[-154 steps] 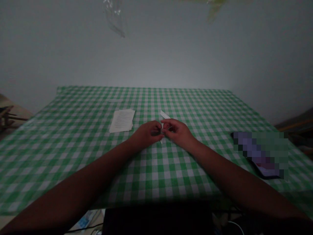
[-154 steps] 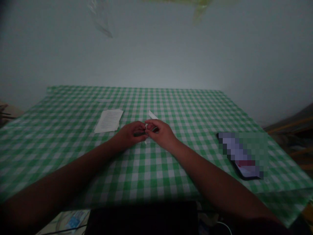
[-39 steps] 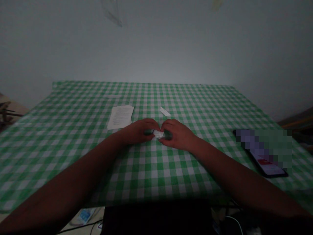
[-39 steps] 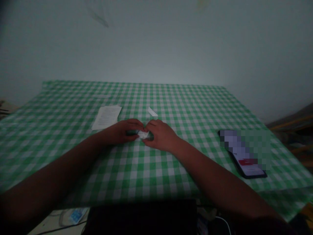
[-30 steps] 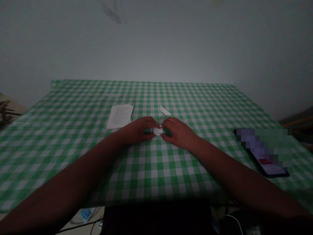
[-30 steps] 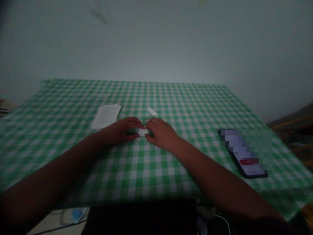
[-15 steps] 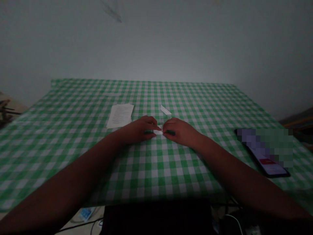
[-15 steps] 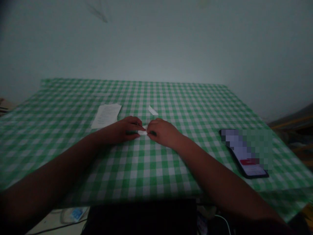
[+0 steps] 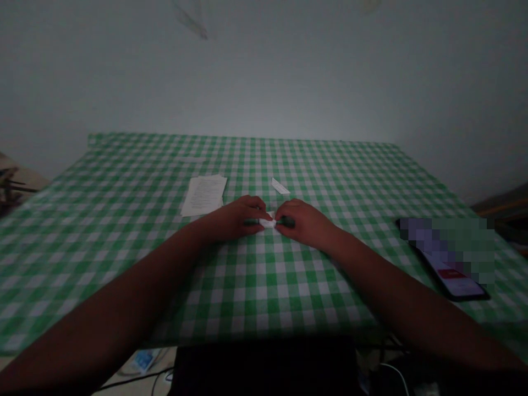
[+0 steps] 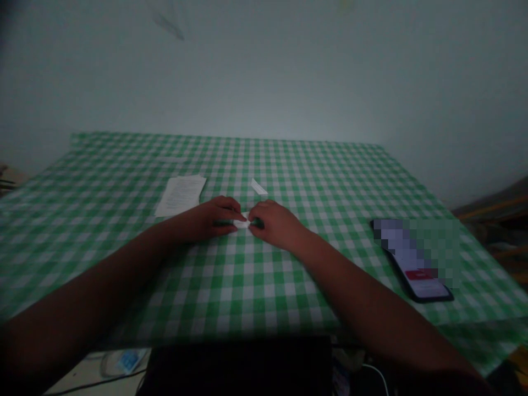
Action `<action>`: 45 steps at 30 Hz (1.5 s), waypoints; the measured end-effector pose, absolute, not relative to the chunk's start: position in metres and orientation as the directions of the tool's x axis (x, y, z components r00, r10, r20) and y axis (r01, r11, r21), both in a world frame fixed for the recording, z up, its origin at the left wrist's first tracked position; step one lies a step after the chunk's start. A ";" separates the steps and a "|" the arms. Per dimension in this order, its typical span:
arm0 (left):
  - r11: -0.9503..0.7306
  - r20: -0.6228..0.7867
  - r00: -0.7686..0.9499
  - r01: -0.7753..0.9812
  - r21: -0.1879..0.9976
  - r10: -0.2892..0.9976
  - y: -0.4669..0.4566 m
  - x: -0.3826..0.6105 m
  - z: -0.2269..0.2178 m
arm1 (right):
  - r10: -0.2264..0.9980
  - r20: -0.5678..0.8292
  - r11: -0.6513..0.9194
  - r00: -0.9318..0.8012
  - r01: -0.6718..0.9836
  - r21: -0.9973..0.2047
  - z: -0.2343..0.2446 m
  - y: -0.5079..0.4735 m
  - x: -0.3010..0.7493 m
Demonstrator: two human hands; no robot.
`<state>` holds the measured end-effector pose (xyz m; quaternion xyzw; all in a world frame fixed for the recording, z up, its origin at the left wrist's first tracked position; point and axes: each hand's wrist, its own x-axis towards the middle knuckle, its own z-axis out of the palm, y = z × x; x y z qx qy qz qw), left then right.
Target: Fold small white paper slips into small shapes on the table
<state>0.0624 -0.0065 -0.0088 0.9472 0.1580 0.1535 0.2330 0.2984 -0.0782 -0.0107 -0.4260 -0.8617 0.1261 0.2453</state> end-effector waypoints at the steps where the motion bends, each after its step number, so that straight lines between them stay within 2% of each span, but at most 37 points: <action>1: -0.843 0.224 0.903 0.219 0.491 0.366 -0.006 0.062 -0.009 | 0.797 0.316 0.603 -0.514 0.683 -0.411 -0.011 -0.079 0.297; 10: -0.829 0.241 0.883 0.240 0.505 0.402 -0.008 0.062 -0.009 | 0.790 0.289 0.607 -0.540 0.756 -0.246 -0.015 -0.078 0.294; 13: -0.834 0.260 0.885 0.215 0.507 0.386 -0.007 0.064 -0.011 | 0.776 0.293 0.625 -0.559 0.746 -0.230 -0.017 -0.075 0.293; 17: -0.833 0.276 0.893 0.169 0.526 0.356 -0.007 0.065 -0.014 | 0.775 0.307 0.629 -0.552 0.719 -0.295 -0.015 -0.074 0.295; 26: -0.841 0.269 0.893 0.185 0.508 0.360 -0.007 0.065 -0.013 | 0.781 0.324 0.622 -0.533 0.627 -0.468 -0.011 -0.073 0.304; 45: -0.839 0.236 0.902 0.203 0.505 0.360 -0.008 0.066 -0.011 | 0.763 0.324 0.641 -0.558 0.595 -0.484 -0.010 -0.074 0.303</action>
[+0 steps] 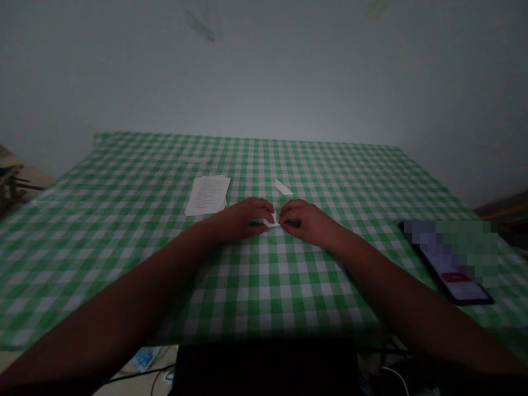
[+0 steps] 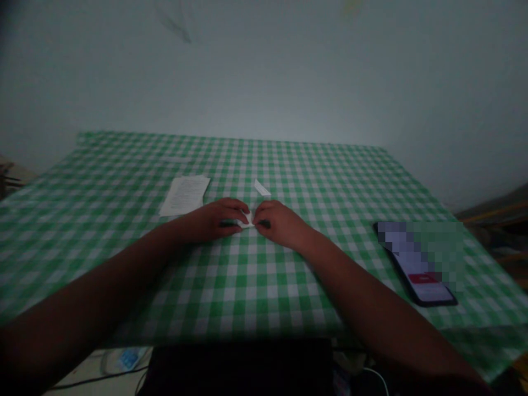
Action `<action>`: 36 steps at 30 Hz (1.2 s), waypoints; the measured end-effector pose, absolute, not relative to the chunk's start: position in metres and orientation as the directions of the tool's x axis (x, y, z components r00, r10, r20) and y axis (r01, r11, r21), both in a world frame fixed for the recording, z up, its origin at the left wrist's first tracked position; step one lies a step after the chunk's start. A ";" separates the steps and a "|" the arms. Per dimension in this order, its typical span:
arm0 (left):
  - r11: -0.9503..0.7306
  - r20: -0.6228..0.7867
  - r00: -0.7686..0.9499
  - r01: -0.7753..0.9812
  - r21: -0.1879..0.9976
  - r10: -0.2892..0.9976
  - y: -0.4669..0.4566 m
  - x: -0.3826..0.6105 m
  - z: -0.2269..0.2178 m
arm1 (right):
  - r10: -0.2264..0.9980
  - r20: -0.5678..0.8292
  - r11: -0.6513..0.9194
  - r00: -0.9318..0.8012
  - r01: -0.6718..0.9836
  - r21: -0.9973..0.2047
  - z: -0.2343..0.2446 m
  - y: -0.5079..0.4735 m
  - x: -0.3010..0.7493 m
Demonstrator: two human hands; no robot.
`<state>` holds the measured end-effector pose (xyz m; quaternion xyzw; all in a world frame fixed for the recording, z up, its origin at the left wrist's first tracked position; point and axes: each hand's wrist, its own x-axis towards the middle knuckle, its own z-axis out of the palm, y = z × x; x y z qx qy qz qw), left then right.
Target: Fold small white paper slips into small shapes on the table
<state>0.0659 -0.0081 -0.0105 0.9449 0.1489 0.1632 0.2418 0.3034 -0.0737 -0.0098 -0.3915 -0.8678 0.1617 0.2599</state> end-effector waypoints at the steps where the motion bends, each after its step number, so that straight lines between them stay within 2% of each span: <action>1: -0.839 0.235 0.902 0.204 0.504 0.361 -0.008 0.066 -0.011 | 0.759 0.326 0.646 -0.564 0.587 -0.488 -0.010 -0.074 0.303; 7: -0.832 0.247 0.889 0.220 0.510 0.386 -0.009 0.065 -0.014 | 0.753 0.295 0.655 -0.588 0.632 -0.413 -0.009 -0.076 0.302; 12: -0.773 0.244 0.865 0.225 0.594 0.439 -0.007 0.068 -0.012 | 0.786 0.257 0.617 -0.562 0.696 -0.367 -0.008 -0.078 0.297; 20: -0.737 0.235 0.800 0.336 0.586 0.552 -0.009 0.081 -0.014 | 0.834 0.305 0.552 -0.460 0.694 -0.461 -0.020 -0.072 0.294; 29: -0.787 0.225 0.854 0.287 0.546 0.468 -0.003 0.070 -0.015 | 0.881 0.271 0.473 -0.388 0.733 -0.489 -0.024 -0.073 0.292; 36: -0.780 0.171 0.861 0.327 0.533 0.478 -0.009 0.067 -0.005 | 0.871 0.288 0.491 -0.397 0.719 -0.492 -0.025 -0.075 0.293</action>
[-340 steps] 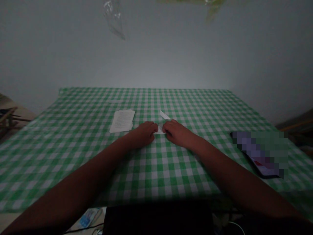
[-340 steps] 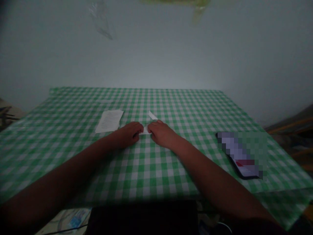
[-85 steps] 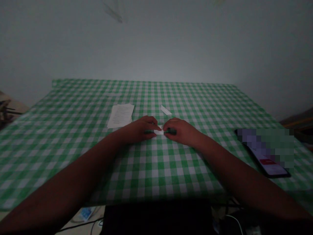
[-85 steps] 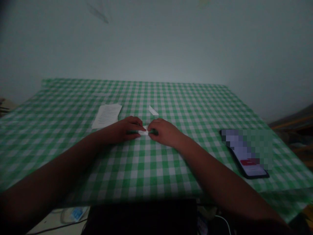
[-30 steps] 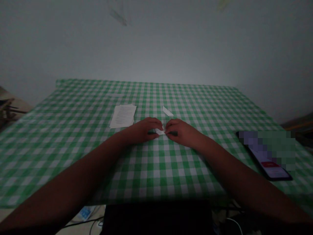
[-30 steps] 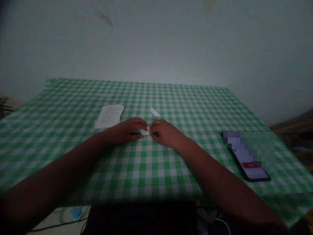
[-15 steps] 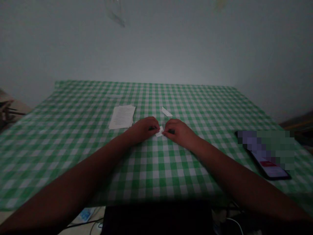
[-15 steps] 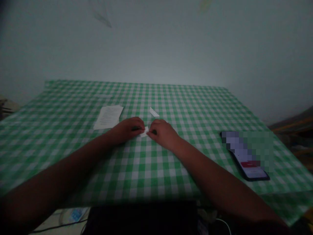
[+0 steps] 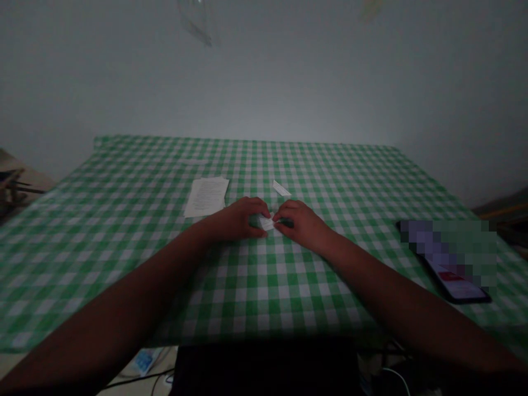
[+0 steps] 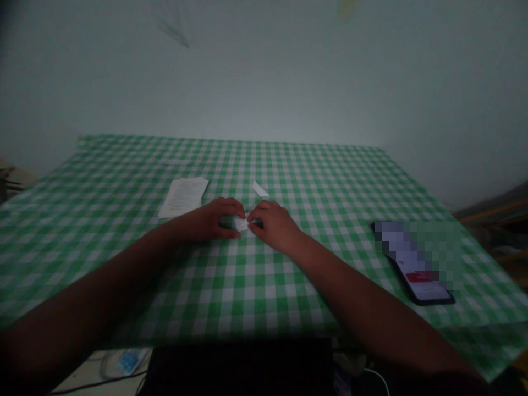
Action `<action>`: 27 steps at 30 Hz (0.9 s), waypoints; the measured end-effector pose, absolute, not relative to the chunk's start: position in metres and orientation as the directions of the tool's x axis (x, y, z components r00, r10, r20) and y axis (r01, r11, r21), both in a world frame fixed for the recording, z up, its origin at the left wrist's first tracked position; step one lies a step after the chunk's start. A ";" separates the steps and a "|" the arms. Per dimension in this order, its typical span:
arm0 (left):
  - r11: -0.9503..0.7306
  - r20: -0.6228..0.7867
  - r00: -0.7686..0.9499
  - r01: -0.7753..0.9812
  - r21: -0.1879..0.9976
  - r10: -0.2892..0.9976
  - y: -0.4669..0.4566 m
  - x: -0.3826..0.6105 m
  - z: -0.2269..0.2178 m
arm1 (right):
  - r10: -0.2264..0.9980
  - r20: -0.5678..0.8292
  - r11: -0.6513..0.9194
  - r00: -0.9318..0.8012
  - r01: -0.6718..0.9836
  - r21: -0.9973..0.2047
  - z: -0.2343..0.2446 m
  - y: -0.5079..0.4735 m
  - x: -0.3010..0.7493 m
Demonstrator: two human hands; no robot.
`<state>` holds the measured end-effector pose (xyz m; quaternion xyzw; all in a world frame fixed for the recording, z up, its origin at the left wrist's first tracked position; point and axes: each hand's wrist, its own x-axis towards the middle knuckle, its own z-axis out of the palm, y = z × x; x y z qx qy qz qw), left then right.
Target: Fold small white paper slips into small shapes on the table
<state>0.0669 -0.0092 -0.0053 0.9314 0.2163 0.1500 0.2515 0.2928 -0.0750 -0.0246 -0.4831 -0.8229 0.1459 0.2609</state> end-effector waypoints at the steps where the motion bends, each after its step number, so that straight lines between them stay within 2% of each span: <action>1: -0.777 0.175 0.858 0.327 0.538 0.482 -0.010 0.067 -0.004 | 0.869 0.290 0.495 -0.402 0.720 -0.486 -0.025 -0.075 0.293; 5: -0.773 0.204 0.861 0.284 0.566 0.466 -0.010 0.072 -0.004 | 0.866 0.295 0.499 -0.403 0.730 -0.467 -0.025 -0.075 0.292; 10: -0.780 0.249 0.821 0.327 0.534 0.515 -0.007 0.074 -0.012 | 0.865 0.307 0.502 -0.397 0.713 -0.490 -0.024 -0.075 0.292; 17: -0.791 0.253 0.825 0.327 0.516 0.506 -0.007 0.071 -0.012 | 0.872 0.313 0.487 -0.375 0.712 -0.506 -0.026 -0.074 0.291; 22: -0.781 0.256 0.797 0.377 0.498 0.548 -0.006 0.070 -0.014 | 0.865 0.330 0.496 -0.379 0.751 -0.436 -0.027 -0.077 0.291; 27: -0.805 0.220 0.818 0.407 0.431 0.532 -0.006 0.071 -0.011 | 0.862 0.297 0.499 -0.410 0.789 -0.360 -0.026 -0.080 0.290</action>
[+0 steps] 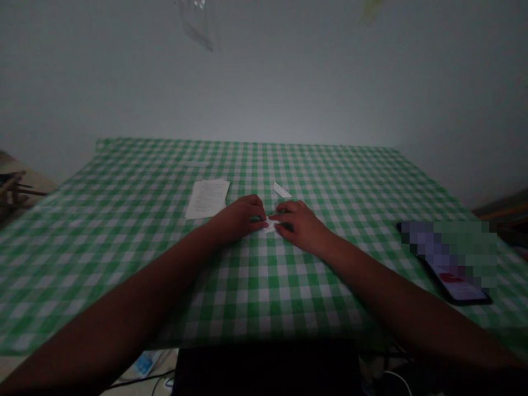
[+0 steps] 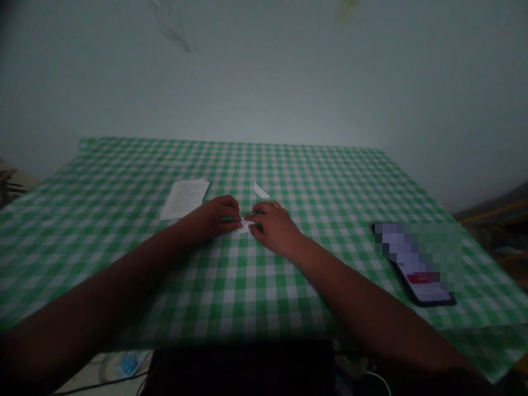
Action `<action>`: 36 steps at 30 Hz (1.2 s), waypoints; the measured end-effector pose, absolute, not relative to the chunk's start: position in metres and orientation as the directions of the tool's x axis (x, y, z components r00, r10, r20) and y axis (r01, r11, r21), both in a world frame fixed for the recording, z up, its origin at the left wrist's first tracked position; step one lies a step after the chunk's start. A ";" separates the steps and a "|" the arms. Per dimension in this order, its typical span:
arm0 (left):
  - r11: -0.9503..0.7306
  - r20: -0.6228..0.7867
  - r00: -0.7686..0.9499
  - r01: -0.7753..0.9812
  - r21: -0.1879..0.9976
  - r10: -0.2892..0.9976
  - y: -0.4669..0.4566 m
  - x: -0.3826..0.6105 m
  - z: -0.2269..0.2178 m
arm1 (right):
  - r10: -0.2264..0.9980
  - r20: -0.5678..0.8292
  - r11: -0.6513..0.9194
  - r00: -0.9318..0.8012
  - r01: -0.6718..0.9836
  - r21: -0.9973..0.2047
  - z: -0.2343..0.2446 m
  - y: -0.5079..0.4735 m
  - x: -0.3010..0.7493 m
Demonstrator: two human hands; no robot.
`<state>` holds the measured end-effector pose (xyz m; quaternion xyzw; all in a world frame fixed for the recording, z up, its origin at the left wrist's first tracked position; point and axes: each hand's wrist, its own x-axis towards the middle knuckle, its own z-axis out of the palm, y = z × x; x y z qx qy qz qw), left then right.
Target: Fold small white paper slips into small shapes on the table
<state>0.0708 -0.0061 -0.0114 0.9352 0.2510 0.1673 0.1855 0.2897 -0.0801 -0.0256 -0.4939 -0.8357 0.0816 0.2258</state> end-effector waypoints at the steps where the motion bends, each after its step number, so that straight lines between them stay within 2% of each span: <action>1: -0.815 0.211 0.826 0.412 0.407 0.523 -0.007 0.071 -0.010 | 0.865 0.293 0.494 -0.408 0.795 -0.352 -0.025 -0.081 0.289; 7: -0.873 0.134 0.869 0.450 0.190 0.477 -0.014 0.072 0.002 | 0.863 0.313 0.490 -0.396 0.809 -0.326 -0.024 -0.080 0.288; 9: -0.869 0.114 0.865 0.470 0.154 0.488 -0.015 0.072 0.004 | 0.863 0.327 0.484 -0.385 0.813 -0.322 -0.024 -0.080 0.289; 18: -0.860 0.178 0.856 0.431 0.274 0.486 -0.013 0.069 -0.001 | 0.857 0.319 0.497 -0.405 0.813 -0.304 -0.023 -0.081 0.290; 22: -0.880 0.214 0.869 0.382 0.282 0.446 -0.013 0.073 -0.008 | 0.869 0.290 0.475 -0.402 0.841 -0.259 -0.021 -0.084 0.288; 27: -0.902 0.138 0.902 0.378 0.209 0.410 -0.016 0.077 -0.004 | 0.900 0.262 0.413 -0.349 0.876 -0.251 -0.019 -0.085 0.287; 32: -0.835 0.045 0.834 0.547 0.049 0.549 -0.032 0.082 0.014 | 0.904 0.256 0.404 -0.343 0.881 -0.247 -0.018 -0.085 0.286; 36: -0.799 0.037 0.799 0.600 0.035 0.601 -0.043 0.085 0.020 | 0.912 0.242 0.388 -0.330 0.887 -0.252 -0.017 -0.086 0.286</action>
